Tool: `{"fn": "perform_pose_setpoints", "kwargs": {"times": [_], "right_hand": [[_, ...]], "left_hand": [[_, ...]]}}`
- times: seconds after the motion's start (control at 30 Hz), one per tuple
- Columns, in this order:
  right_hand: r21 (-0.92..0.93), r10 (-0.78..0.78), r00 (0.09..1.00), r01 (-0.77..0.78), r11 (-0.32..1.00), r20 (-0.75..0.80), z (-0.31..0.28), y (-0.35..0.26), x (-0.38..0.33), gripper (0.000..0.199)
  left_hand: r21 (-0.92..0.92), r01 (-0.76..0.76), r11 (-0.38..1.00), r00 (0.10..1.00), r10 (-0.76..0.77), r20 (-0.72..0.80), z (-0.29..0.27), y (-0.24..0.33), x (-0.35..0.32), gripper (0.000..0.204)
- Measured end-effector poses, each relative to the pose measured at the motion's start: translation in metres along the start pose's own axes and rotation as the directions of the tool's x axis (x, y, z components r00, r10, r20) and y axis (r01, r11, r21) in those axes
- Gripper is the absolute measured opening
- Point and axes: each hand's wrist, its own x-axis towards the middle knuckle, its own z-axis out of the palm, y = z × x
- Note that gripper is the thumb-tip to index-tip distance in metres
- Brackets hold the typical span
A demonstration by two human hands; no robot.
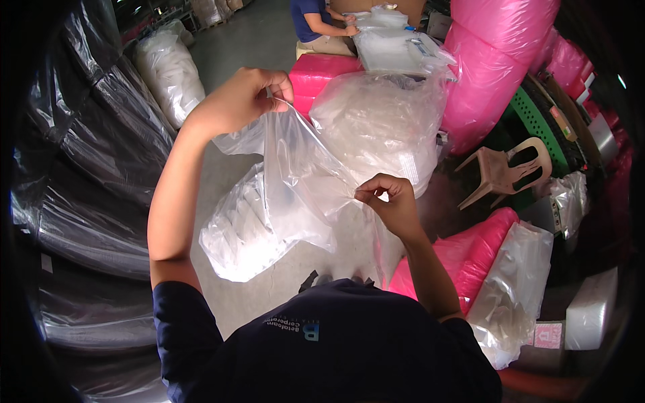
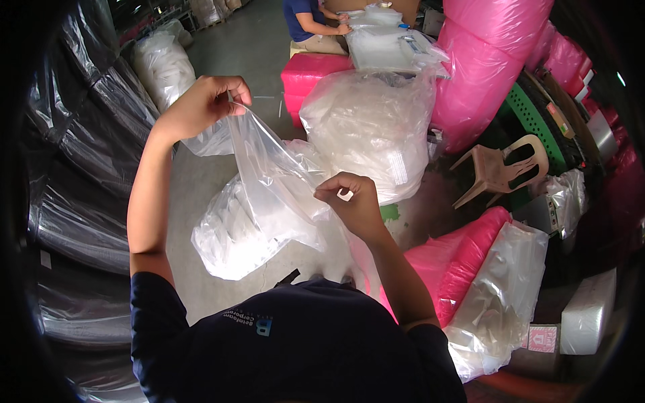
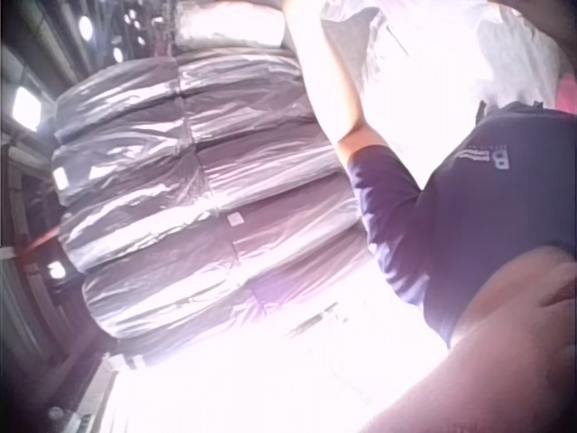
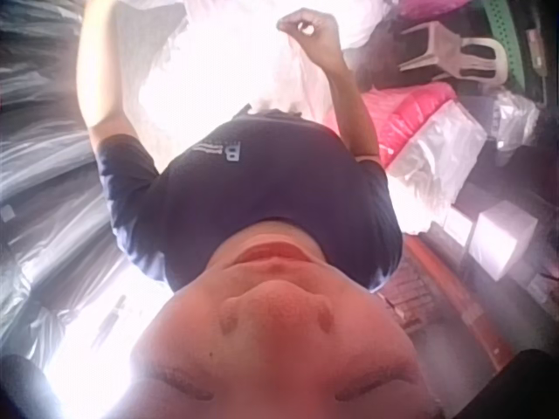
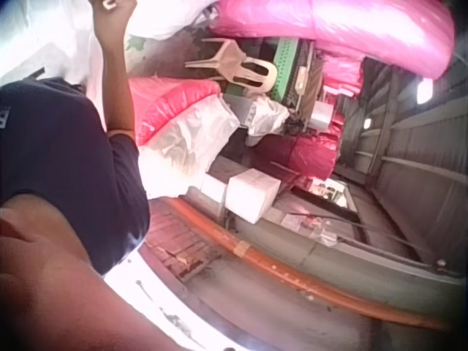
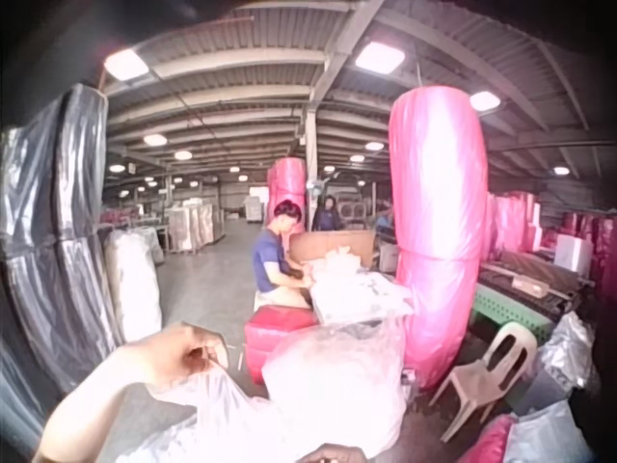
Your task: The person unpacks a large plastic bag containing bubble wrap pouches and stacks them on the floor. They repeatedly pull pouches from the bag, inspect them, and place them into a growing pile.
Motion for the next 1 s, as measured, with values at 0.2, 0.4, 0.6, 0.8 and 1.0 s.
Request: {"fn": "perform_pose_setpoints", "kwargs": {"times": [0.2, 0.4, 0.6, 0.8, 1.0], "right_hand": [[0.017, -0.060, 0.969, 0.066, 0.998, -0.240, -0.028, 0.007, 0.010, 0.011], [-0.420, -0.576, 0.793, 0.463, 0.781, -0.197, -0.003, -0.024, 0.052, 0.026], [-0.113, -0.258, 0.704, 0.247, 0.962, -0.661, -0.183, -0.074, -0.004, 0.037], [-0.818, -0.555, 0.609, -0.333, 0.470, -0.567, -0.212, -0.002, -0.026, 0.051], [-0.310, -0.106, 0.972, 0.037, 0.950, -0.211, -0.120, -0.026, 0.002, 0.055]], "left_hand": [[0.597, 0.090, 0.797, 0.994, -0.031, -0.109, 0.003, 0.002, -0.023, 0.013], [0.394, -0.205, 0.896, 0.951, 0.278, -0.136, 0.086, 0.043, 0.011, 0.033], [0.107, 0.366, 0.925, 0.921, -0.343, -0.184, 0.259, -0.037, -0.057, 0.125], [-0.089, 0.293, 0.952, 0.949, -0.278, 0.151, 0.285, -0.071, -0.034, 0.025], [-0.407, 0.027, 0.913, 0.993, -0.070, -0.092, 0.166, 0.029, -0.012, 0.106]]}}
